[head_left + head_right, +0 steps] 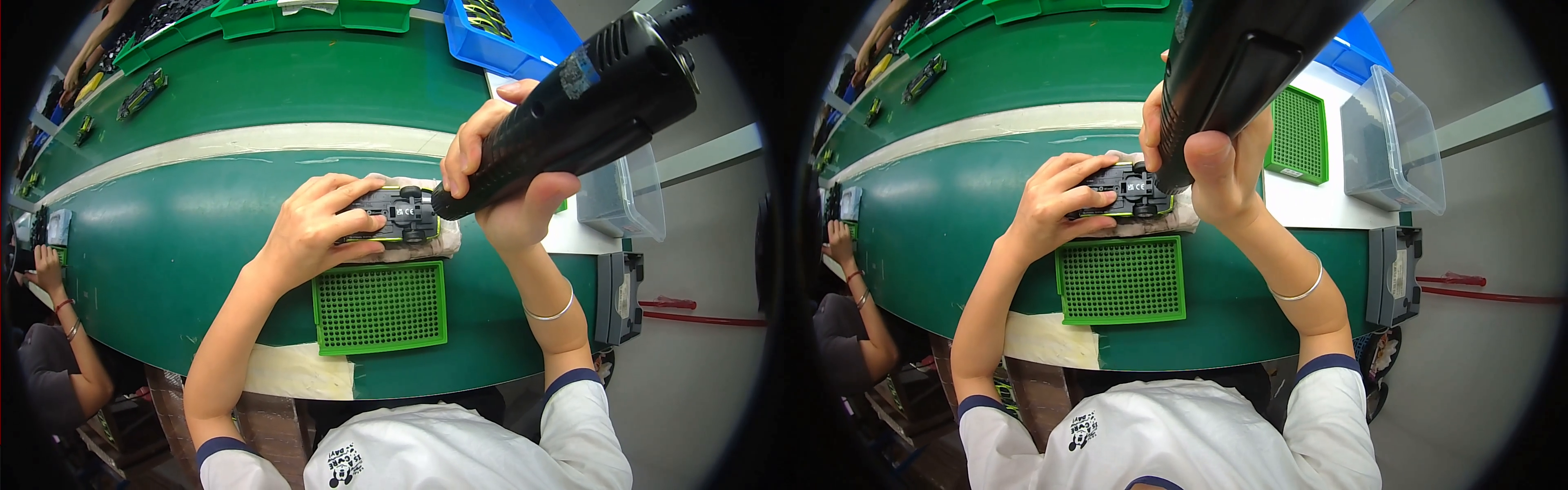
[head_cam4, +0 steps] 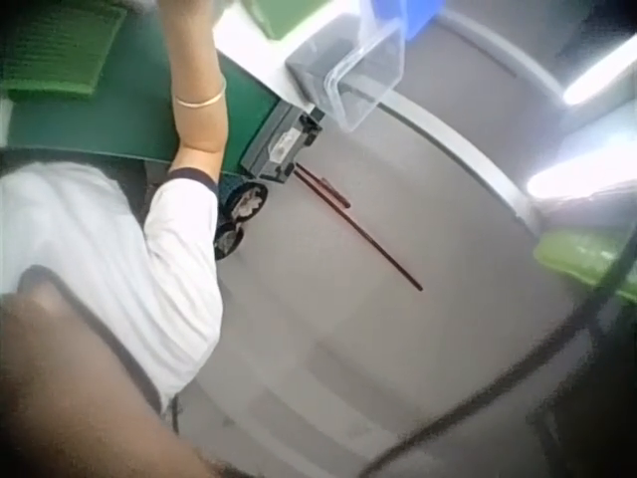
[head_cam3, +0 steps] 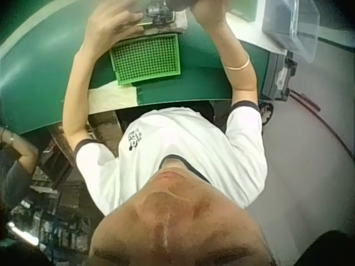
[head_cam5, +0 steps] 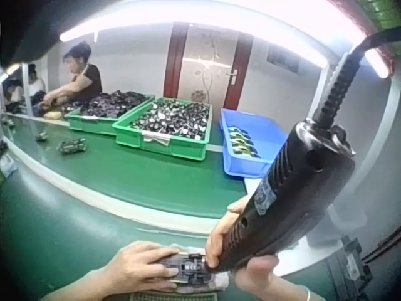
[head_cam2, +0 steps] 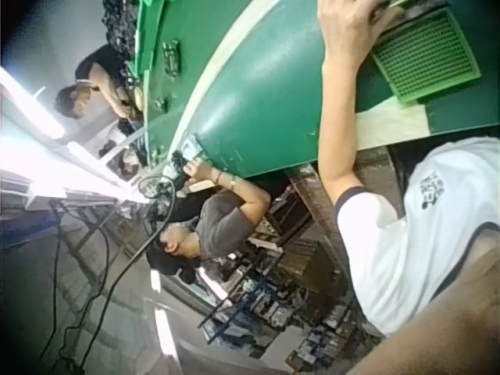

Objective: The person takes toy cars from a conveyor belt, fastens their undersides using an electric screwdriver, and places the assembled cars into a tray.

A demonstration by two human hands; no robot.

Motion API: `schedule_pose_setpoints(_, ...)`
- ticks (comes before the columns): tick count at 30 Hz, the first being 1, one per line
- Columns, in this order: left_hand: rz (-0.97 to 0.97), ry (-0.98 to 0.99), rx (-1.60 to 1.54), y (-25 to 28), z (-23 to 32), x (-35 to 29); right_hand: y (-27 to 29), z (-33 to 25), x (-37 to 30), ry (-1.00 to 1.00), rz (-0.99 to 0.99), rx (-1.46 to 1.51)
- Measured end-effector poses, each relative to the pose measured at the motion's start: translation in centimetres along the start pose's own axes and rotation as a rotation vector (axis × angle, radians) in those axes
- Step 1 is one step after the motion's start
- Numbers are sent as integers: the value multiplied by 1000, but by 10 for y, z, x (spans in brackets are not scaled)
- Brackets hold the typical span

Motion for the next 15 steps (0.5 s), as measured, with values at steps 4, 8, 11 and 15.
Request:
schedule_pose_setpoints(4, 7, -6, 7, 0, 0, -1, 0, 1, -1, 0, 17, 15)
schedule_pose_setpoints(8, -1, 3, 4, 2, -2, -2, 1, -5, 4, 48, -16, 105)
schedule_pose_setpoints(11, -6, -13, 13, 2, -1, -1, -8, -24, 6, 193, -58, 388)
schedule_pose_setpoints(15, 29, 60, -100, 17, -11, -8, -35, -5, -13, 173, -196, 426)
Point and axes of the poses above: each hand's wrist, its own x-axis towards the middle knuckle, its own y-axis out of the back of the hand, z = x × y, the point moved 3 cm from there along x, towards the middle knuckle, and after that the axes turned 13 degrees about y, right-handed, at the moved point
